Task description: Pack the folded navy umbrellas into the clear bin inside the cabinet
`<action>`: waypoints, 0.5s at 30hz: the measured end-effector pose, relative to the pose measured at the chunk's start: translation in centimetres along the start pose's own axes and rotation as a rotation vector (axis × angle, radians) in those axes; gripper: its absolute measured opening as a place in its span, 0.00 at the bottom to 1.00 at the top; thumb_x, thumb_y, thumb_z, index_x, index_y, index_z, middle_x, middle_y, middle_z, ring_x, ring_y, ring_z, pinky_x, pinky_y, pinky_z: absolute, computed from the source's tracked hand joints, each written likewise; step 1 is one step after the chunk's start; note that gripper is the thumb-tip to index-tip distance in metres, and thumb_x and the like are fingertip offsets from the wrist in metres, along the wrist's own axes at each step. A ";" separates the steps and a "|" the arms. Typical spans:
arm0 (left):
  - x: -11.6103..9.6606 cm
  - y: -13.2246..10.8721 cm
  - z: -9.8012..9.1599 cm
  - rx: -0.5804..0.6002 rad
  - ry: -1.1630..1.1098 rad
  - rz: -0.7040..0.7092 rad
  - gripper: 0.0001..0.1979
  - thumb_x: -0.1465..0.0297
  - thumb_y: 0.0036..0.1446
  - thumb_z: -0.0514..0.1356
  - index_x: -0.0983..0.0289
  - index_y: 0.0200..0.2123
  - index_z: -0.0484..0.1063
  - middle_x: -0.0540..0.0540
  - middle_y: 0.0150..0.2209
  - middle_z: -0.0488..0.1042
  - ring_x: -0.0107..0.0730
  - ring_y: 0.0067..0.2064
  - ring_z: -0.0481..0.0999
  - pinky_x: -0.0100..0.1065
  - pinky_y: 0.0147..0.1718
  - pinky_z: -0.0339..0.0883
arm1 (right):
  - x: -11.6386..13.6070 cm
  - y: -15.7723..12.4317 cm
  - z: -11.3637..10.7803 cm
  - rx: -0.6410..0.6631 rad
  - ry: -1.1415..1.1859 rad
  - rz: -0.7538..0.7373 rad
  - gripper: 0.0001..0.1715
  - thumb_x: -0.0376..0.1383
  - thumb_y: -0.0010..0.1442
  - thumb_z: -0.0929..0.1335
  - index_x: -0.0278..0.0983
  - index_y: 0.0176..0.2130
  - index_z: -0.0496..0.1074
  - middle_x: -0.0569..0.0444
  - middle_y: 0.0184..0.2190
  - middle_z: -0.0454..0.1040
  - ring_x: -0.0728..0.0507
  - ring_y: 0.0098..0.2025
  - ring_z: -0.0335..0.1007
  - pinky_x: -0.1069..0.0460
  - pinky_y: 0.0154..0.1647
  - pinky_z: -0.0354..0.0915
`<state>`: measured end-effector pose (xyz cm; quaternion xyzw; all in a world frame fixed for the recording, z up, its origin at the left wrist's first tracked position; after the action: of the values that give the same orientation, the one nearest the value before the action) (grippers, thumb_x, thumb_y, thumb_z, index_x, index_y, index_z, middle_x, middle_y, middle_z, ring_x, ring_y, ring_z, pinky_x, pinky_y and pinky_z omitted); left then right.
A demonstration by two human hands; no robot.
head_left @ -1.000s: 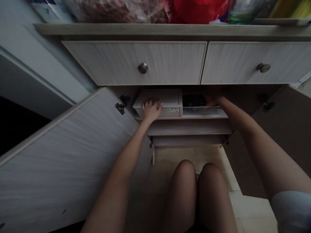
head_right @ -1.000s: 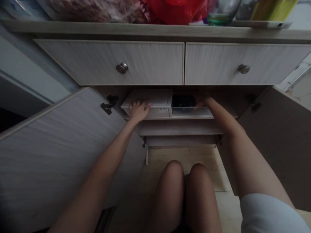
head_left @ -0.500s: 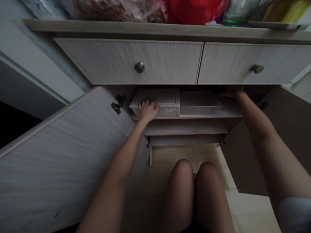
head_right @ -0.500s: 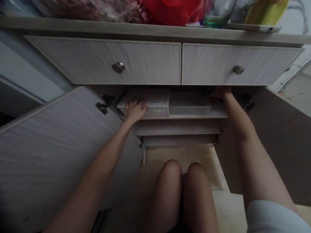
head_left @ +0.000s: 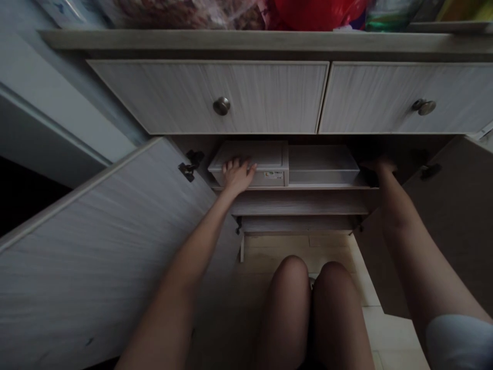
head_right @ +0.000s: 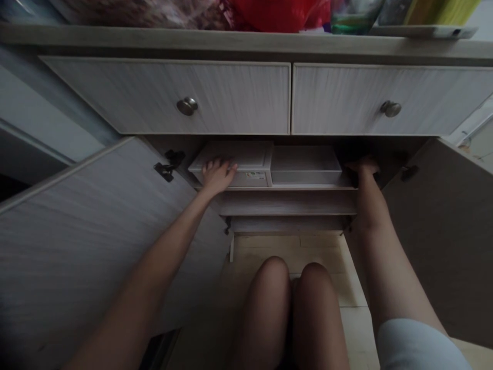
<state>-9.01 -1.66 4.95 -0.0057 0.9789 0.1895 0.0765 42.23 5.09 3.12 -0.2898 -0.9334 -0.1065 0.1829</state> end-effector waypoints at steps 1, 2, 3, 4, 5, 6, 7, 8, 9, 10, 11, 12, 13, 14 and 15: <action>0.0 0.0 0.0 -0.004 0.001 -0.003 0.29 0.56 0.69 0.43 0.61 0.65 0.67 0.65 0.66 0.65 0.57 0.66 0.61 0.55 0.63 0.51 | -0.2 0.2 0.4 0.036 0.011 0.080 0.66 0.49 0.48 0.79 0.12 0.67 0.53 0.07 0.57 0.59 0.24 0.65 0.59 0.32 0.52 0.56; 0.0 0.0 0.0 -0.010 0.002 -0.004 0.29 0.56 0.69 0.43 0.61 0.65 0.67 0.65 0.66 0.65 0.57 0.66 0.61 0.55 0.63 0.51 | -0.3 0.5 0.7 0.062 0.025 0.148 0.67 0.49 0.48 0.79 0.14 0.68 0.52 0.07 0.59 0.58 0.23 0.66 0.56 0.30 0.53 0.55; 0.0 0.0 0.0 -0.015 0.004 -0.003 0.29 0.56 0.69 0.43 0.60 0.65 0.68 0.65 0.66 0.65 0.57 0.66 0.61 0.55 0.63 0.51 | -0.3 0.7 1.0 0.071 0.044 0.191 0.66 0.50 0.48 0.78 0.15 0.68 0.52 0.07 0.59 0.57 0.22 0.67 0.55 0.28 0.54 0.53; 0.1 0.0 0.0 -0.019 0.005 -0.002 0.28 0.56 0.69 0.44 0.60 0.65 0.68 0.64 0.66 0.64 0.58 0.65 0.61 0.55 0.64 0.51 | 0.0 1.0 1.2 0.057 0.070 0.204 0.65 0.52 0.50 0.77 0.14 0.68 0.52 0.07 0.59 0.57 0.22 0.67 0.53 0.26 0.54 0.51; 0.1 0.0 0.1 -0.021 0.007 -0.002 0.28 0.56 0.69 0.44 0.60 0.65 0.68 0.64 0.66 0.65 0.58 0.65 0.62 0.56 0.63 0.51 | 0.3 1.3 1.4 0.035 0.093 0.212 0.64 0.55 0.51 0.75 0.13 0.67 0.54 0.06 0.59 0.56 0.21 0.68 0.53 0.25 0.55 0.49; 0.1 0.0 0.1 -0.022 0.011 -0.004 0.28 0.56 0.69 0.44 0.59 0.65 0.68 0.64 0.66 0.65 0.58 0.65 0.62 0.56 0.63 0.51 | 0.5 1.5 1.6 0.009 0.113 0.221 0.64 0.57 0.53 0.73 0.12 0.65 0.55 0.06 0.59 0.56 0.22 0.67 0.53 0.24 0.56 0.47; 0.2 0.0 0.2 -0.022 0.016 -0.008 0.28 0.56 0.69 0.44 0.59 0.65 0.68 0.64 0.66 0.65 0.58 0.65 0.62 0.56 0.63 0.51 | 0.7 1.7 1.8 -0.020 0.131 0.230 0.63 0.60 0.54 0.71 0.11 0.64 0.56 0.05 0.58 0.56 0.22 0.67 0.53 0.23 0.56 0.45; 0.2 0.0 0.2 -0.022 0.021 -0.012 0.28 0.56 0.69 0.44 0.59 0.65 0.67 0.64 0.66 0.65 0.58 0.65 0.62 0.56 0.63 0.52 | 0.8 1.9 2.0 -0.047 0.148 0.239 0.63 0.62 0.56 0.69 0.10 0.63 0.57 0.05 0.58 0.56 0.24 0.67 0.54 0.22 0.56 0.44; 0.2 0.1 0.3 -0.019 0.025 -0.014 0.28 0.56 0.69 0.44 0.59 0.65 0.67 0.64 0.66 0.65 0.57 0.65 0.62 0.55 0.63 0.52 | 0.9 2.0 2.2 -0.072 0.162 0.246 0.62 0.63 0.58 0.66 0.10 0.62 0.58 0.04 0.58 0.56 0.25 0.66 0.56 0.21 0.56 0.44; 0.2 0.1 0.3 -0.017 0.029 -0.013 0.28 0.56 0.69 0.44 0.59 0.65 0.67 0.64 0.66 0.65 0.57 0.65 0.62 0.55 0.63 0.52 | 1.0 2.1 2.4 -0.089 0.173 0.247 0.61 0.64 0.59 0.64 0.10 0.61 0.59 0.04 0.57 0.56 0.27 0.65 0.57 0.21 0.56 0.43; 0.2 0.1 0.3 -0.013 0.030 -0.008 0.29 0.56 0.69 0.43 0.59 0.66 0.66 0.64 0.66 0.65 0.56 0.66 0.62 0.54 0.64 0.51 | 1.1 2.2 2.5 -0.101 0.181 0.245 0.60 0.64 0.61 0.62 0.10 0.61 0.59 0.04 0.58 0.56 0.28 0.65 0.58 0.20 0.57 0.42; 0.2 0.1 0.3 -0.008 0.029 -0.003 0.29 0.56 0.69 0.43 0.59 0.66 0.66 0.64 0.66 0.65 0.56 0.66 0.62 0.54 0.64 0.51 | 1.1 2.2 2.6 -0.107 0.182 0.237 0.60 0.64 0.61 0.61 0.10 0.60 0.60 0.04 0.58 0.56 0.28 0.65 0.58 0.20 0.57 0.41; 0.2 0.2 0.3 -0.004 0.027 0.002 0.29 0.56 0.69 0.43 0.59 0.66 0.66 0.64 0.66 0.65 0.56 0.66 0.62 0.54 0.64 0.51 | 1.1 2.1 2.6 -0.117 0.171 0.223 0.59 0.64 0.62 0.60 0.10 0.60 0.60 0.04 0.59 0.55 0.28 0.65 0.57 0.20 0.59 0.40; 0.2 0.1 0.3 -0.002 0.023 0.003 0.29 0.56 0.69 0.44 0.60 0.66 0.66 0.65 0.66 0.65 0.56 0.66 0.62 0.55 0.64 0.51 | 1.1 2.0 2.5 -0.133 0.148 0.194 0.58 0.64 0.62 0.61 0.10 0.59 0.61 0.04 0.59 0.54 0.28 0.66 0.55 0.21 0.60 0.39; 0.2 0.1 0.2 -0.003 0.016 0.003 0.29 0.57 0.69 0.44 0.60 0.66 0.66 0.65 0.66 0.65 0.57 0.66 0.62 0.55 0.64 0.52 | 1.5 1.7 2.2 -0.166 0.120 0.112 0.57 0.62 0.63 0.62 0.09 0.59 0.62 0.03 0.59 0.55 0.26 0.66 0.55 0.20 0.59 0.40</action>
<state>-9.16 -1.46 4.75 -0.0057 0.9792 0.1909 0.0682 41.45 7.85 1.86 -0.3488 -0.8911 -0.1901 0.2196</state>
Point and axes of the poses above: each hand's wrist, its own y-axis towards the middle knuckle, its own z-axis out of the palm, x = y × z, the point moved 6 cm from there along y, towards the middle knuckle
